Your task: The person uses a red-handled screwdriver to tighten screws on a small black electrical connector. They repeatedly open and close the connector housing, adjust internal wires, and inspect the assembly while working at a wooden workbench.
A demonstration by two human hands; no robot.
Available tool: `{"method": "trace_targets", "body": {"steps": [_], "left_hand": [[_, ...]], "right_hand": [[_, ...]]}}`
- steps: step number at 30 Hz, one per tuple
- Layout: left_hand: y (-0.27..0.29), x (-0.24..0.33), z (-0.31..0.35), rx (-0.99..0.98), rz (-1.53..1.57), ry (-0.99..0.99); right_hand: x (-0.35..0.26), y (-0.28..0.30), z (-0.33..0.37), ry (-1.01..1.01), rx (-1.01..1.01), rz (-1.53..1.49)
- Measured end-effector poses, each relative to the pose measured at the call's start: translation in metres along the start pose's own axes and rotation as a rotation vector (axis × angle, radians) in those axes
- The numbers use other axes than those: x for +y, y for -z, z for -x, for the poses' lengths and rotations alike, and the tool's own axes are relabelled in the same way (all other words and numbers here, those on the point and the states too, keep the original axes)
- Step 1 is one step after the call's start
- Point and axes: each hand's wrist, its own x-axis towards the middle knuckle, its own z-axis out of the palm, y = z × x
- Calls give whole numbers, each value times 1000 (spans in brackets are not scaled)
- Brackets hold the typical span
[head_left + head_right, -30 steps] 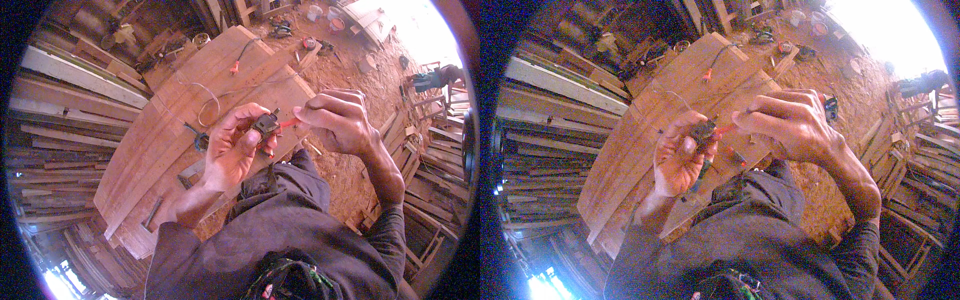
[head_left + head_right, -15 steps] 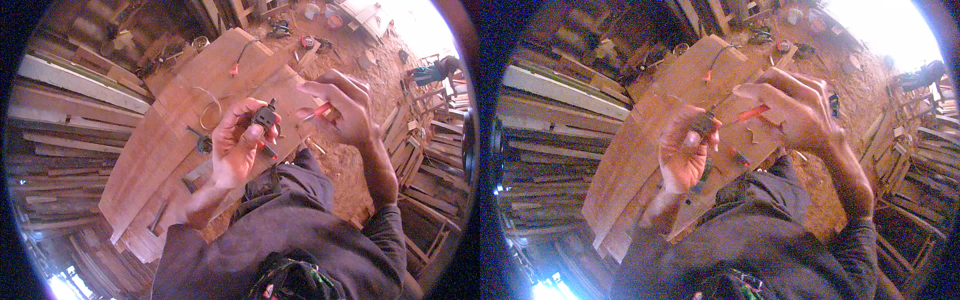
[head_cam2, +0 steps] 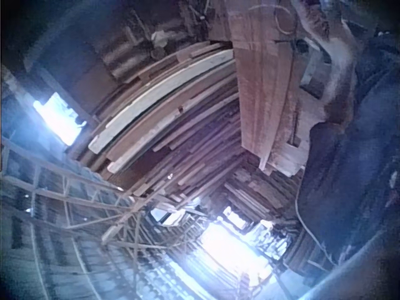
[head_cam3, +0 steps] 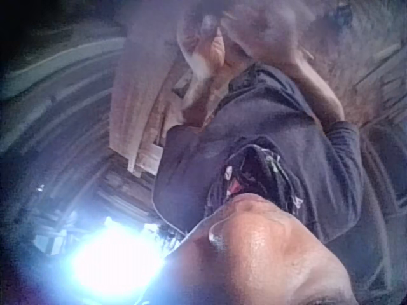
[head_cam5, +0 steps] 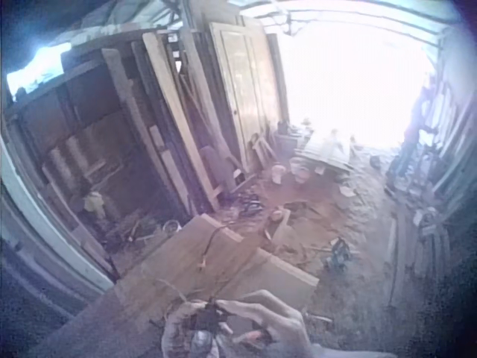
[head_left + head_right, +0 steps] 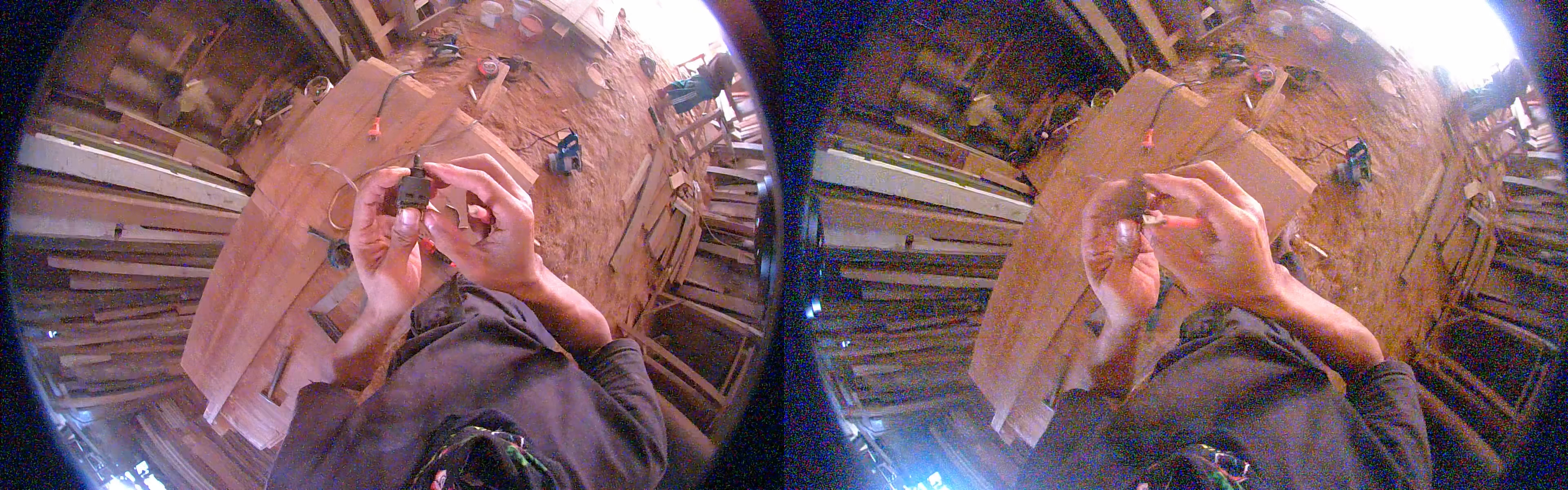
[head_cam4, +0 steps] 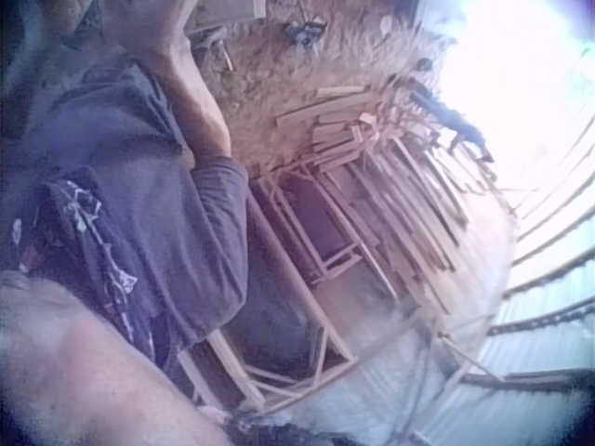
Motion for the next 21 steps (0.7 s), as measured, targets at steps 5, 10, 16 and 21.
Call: {"method": "trace_targets", "body": {"steps": [5,10,16,21], "left_hand": [[1,-5,3,62,34,9],[-2,-4,5,76,140,56],[-4,-3,7,76,117,79],[-12,0,8,69,92,27]], "right_hand": [[-6,0,4,-73,-4,4],[-6,-2,6,-63,2,24],[0,-4,11,-25,53,44],[1,-5,14,-10,80,65]]}}
